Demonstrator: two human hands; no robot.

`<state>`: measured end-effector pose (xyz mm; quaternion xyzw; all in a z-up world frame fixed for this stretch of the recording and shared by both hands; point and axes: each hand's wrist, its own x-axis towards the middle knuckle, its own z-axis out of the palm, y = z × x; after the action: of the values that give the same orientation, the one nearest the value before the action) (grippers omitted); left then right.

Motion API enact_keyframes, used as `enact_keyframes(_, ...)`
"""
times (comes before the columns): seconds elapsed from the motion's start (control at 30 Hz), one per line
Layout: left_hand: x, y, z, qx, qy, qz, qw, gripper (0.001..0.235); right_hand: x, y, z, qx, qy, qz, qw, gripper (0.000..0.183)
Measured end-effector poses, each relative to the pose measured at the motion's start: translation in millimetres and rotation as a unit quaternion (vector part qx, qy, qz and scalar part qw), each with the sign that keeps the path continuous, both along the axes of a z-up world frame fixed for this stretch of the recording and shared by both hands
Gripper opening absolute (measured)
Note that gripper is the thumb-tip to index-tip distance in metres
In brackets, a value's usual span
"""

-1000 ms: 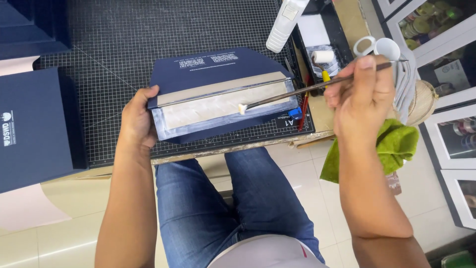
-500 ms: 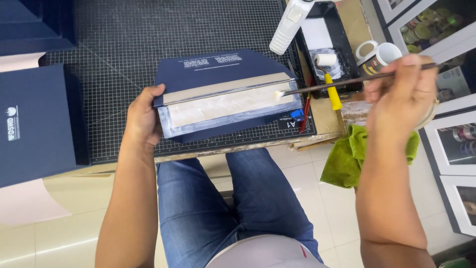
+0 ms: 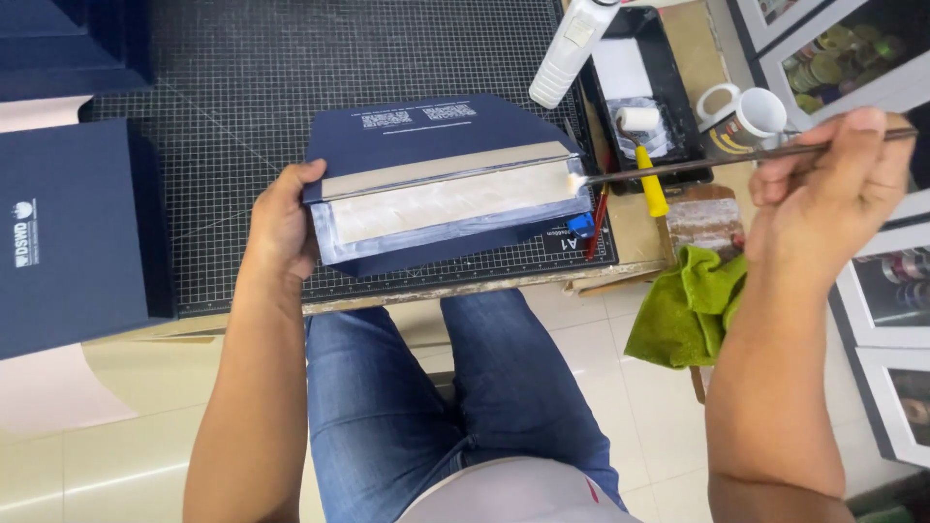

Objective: Applying glue to the flap of a blue cardboard box using a roller and a brush, then wiping with a cloth.

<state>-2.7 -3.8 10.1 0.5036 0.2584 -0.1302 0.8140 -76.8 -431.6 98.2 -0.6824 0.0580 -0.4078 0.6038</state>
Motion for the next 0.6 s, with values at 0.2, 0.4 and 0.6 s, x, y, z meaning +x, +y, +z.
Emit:
enact_keyframes(0.2,-2,-1,2,-0.002,0.009,0.018,1.0,0.029,1,13,6,-0.011,0.039,0.043,0.998,0.029)
enact_keyframes(0.4,0,-2,4,-0.009,0.001,0.007,1.0,0.025,3,75,7,0.097,-0.03,0.067,0.993,0.018)
enact_keyframes(0.6,-4,-2,13,0.035,0.01,-0.036,0.999,0.02,13,128,-10,0.059,0.025,0.146,0.987,0.028)
